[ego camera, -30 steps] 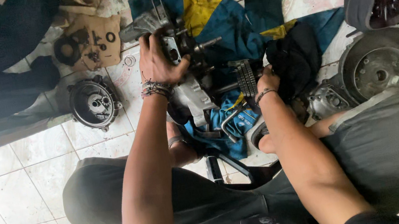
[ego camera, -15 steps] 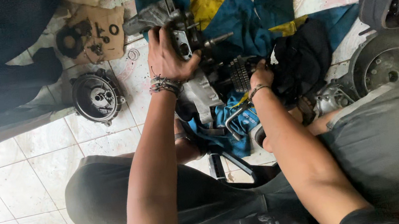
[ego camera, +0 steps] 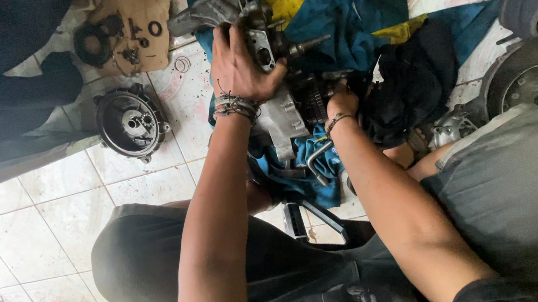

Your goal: The person sits on the floor and works on a disassembled engine block, using a hammer to tap a gear or shaft into place. The person repeatedly adjusts the engine block and uses the hammer to apply force to the internal components.

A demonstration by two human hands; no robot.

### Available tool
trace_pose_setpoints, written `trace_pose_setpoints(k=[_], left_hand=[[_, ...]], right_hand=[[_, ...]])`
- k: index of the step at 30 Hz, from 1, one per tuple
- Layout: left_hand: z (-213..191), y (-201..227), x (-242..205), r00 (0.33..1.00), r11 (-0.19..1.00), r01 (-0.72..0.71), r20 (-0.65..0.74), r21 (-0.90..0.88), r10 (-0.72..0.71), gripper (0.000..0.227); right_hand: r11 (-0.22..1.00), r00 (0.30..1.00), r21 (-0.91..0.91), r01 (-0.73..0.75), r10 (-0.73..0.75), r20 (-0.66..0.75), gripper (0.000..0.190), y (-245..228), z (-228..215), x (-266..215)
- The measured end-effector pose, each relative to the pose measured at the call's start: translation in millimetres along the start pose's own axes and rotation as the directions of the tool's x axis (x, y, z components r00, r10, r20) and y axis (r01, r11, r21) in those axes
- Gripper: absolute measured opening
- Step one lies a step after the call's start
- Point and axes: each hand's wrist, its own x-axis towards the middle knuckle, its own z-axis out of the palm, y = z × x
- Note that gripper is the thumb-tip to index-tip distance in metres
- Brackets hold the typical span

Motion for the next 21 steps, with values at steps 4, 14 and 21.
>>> trace_pose_setpoints(k=[4,14,21], left_hand=[[3.3,0.9,1.5,0.999,0.999,0.023,0.042,0.032,-0.024,0.084],[10.0,7.8,1.9,1.0,0.999,-0.019,0.009,0.051,0.018,0.079],[22.7,17.6,3.3,1.0,0.994,-0.008,0.015,0.107,0.006,0.078]], right_hand=[[0.993,0.995,-0.076,-0.092,0.09,-0.04,0.056,4.2,3.8,-1.4],[0.977,0.98,0.067,-0.2,0.201,-0.008,0.048,21.5,7.5,-12.1],[0.934,0.938,-0.092,-0.345,0.339,-0.079,0.072,21.2,4.8,-4.3]])
